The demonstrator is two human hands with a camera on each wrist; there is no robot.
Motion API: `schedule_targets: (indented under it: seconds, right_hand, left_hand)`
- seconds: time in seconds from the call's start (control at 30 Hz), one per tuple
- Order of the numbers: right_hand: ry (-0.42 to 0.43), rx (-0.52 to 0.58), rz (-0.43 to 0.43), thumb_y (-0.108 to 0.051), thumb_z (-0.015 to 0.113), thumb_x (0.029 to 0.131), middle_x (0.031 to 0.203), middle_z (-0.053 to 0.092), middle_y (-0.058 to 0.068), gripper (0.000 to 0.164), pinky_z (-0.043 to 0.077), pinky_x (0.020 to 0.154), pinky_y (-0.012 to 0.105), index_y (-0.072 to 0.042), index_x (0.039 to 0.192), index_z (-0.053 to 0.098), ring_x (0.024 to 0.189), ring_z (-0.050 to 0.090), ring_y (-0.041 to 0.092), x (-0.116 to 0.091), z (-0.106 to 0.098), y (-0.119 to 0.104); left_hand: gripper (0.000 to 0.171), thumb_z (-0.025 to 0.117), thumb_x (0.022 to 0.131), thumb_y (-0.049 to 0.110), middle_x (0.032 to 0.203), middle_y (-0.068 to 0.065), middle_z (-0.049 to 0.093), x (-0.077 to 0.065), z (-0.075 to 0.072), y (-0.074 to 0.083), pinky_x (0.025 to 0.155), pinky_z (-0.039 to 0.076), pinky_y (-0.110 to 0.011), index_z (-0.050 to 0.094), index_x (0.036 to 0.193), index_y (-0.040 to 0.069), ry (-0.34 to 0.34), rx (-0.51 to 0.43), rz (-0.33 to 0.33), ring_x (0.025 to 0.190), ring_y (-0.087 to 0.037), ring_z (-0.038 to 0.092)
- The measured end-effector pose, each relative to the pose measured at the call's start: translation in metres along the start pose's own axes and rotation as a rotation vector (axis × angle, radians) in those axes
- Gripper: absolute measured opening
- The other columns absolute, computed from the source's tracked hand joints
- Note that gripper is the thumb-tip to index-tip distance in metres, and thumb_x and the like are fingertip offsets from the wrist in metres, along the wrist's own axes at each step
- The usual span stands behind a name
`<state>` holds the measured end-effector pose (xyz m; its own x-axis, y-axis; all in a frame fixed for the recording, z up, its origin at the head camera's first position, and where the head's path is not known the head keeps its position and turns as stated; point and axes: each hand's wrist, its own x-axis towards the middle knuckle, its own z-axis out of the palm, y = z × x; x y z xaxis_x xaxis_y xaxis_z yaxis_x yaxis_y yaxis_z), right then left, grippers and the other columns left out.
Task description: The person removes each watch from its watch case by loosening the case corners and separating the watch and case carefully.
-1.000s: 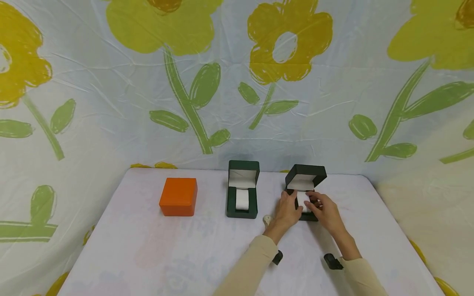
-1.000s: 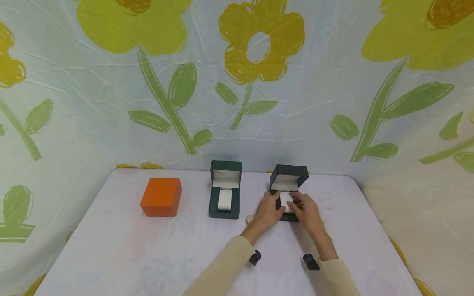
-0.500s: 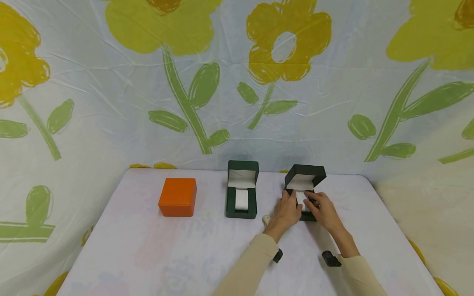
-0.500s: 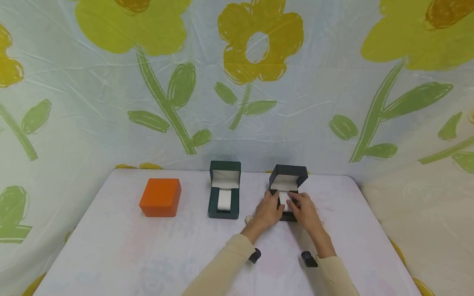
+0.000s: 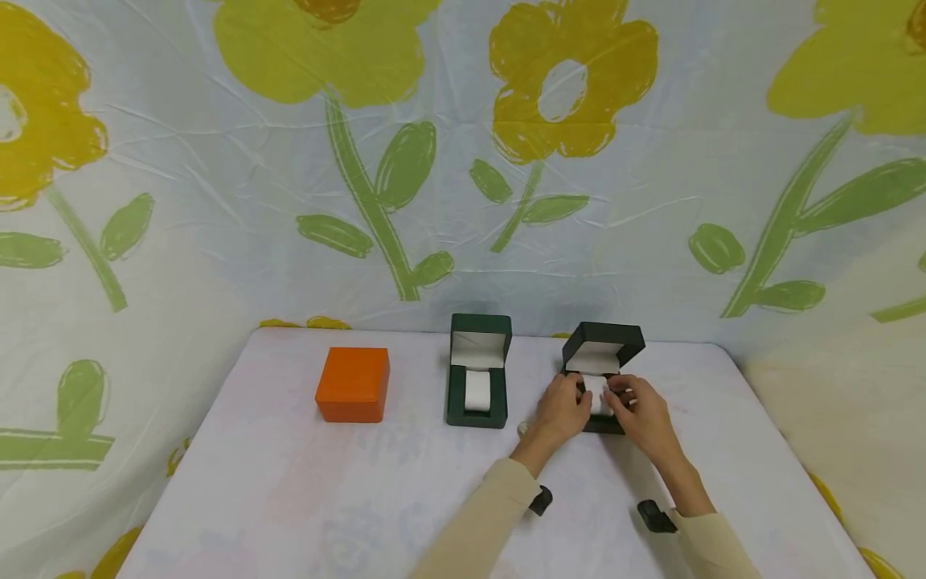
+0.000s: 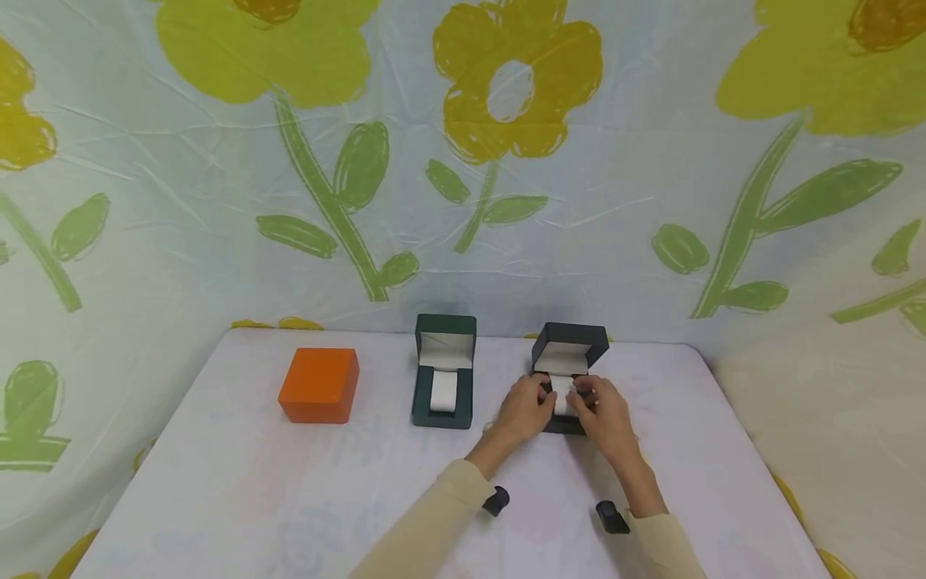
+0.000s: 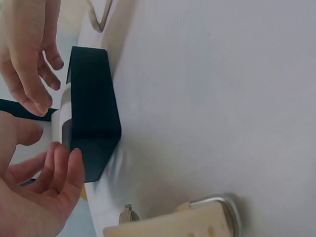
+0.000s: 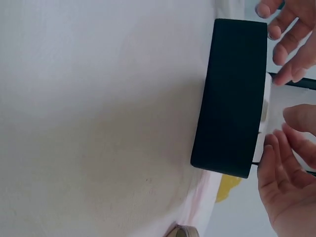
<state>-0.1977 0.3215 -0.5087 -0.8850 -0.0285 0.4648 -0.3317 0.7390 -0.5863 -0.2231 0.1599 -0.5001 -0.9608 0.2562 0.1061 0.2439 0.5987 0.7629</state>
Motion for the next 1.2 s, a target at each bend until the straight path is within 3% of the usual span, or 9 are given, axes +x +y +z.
schedule_targets:
  seconds: [0.17, 0.3, 0.47, 0.67, 0.87, 1.2]
  right_hand:
    - [0.036, 0.021, -0.008, 0.004, 0.071, 0.093, 0.091, 0.068, 0.013, 0.011, 0.044, 0.066, 0.008, 0.004, 0.103, 0.067, 0.078, 0.063, 0.016, -0.002, 0.000, -0.005]
    - [0.052, 0.024, -0.029, 0.005, 0.072, 0.092, 0.088, 0.069, 0.011, 0.010, 0.047, 0.068, 0.011, 0.002, 0.100, 0.068, 0.077, 0.061, 0.009, -0.001, 0.002, -0.008]
    - [0.081, 0.044, -0.036, 0.007, 0.073, 0.090, 0.087, 0.069, 0.010, 0.010, 0.048, 0.070, 0.010, 0.002, 0.098, 0.069, 0.077, 0.059, 0.000, 0.001, 0.003, -0.014]
    - [0.082, 0.078, -0.040, 0.005, 0.073, 0.091, 0.090, 0.071, 0.011, 0.009, 0.055, 0.071, 0.021, 0.003, 0.099, 0.069, 0.078, 0.064, 0.007, 0.002, 0.005, -0.026]
    - [0.076, 0.130, -0.062, 0.007, 0.073, 0.090, 0.091, 0.071, 0.011, 0.010, 0.054, 0.072, 0.019, 0.004, 0.098, 0.070, 0.081, 0.063, 0.005, 0.002, 0.009, -0.040]
    - [0.062, 0.206, -0.034, 0.003, 0.073, 0.092, 0.093, 0.071, 0.010, 0.007, 0.052, 0.078, 0.018, 0.003, 0.099, 0.070, 0.086, 0.062, 0.001, 0.004, 0.013, -0.068]
  left_hand:
    - [0.011, 0.065, 0.101, 0.017, 0.085, 0.006, 0.058, -0.001, -0.005, -0.003, 0.071, 0.045, -0.018, 0.073, 0.101, 0.010, 0.040, -0.060, 0.044, 0.077, -0.004, 0.053]
    - [0.011, 0.065, 0.101, 0.016, 0.081, 0.007, 0.057, -0.003, -0.010, -0.002, 0.070, 0.045, -0.017, 0.073, 0.094, 0.012, 0.058, -0.097, 0.056, 0.074, -0.003, 0.052]
    - [0.011, 0.065, 0.100, 0.015, 0.080, 0.007, 0.058, -0.008, -0.019, -0.001, 0.070, 0.044, -0.016, 0.074, 0.094, 0.011, 0.082, -0.121, 0.090, 0.073, -0.002, 0.052]
    - [0.010, 0.067, 0.099, 0.013, 0.080, 0.004, 0.062, -0.012, -0.026, -0.007, 0.066, 0.043, -0.013, 0.075, 0.094, 0.007, 0.150, -0.150, 0.170, 0.071, -0.001, 0.052]
    - [0.012, 0.065, 0.101, 0.013, 0.085, 0.002, 0.064, -0.021, -0.044, -0.010, 0.066, 0.043, -0.013, 0.075, 0.099, 0.006, 0.121, -0.203, 0.173, 0.073, -0.001, 0.052]
    - [0.013, 0.065, 0.101, 0.013, 0.087, 0.002, 0.066, -0.033, -0.067, -0.025, 0.068, 0.047, -0.013, 0.076, 0.100, 0.006, 0.141, -0.256, 0.211, 0.075, 0.000, 0.055]
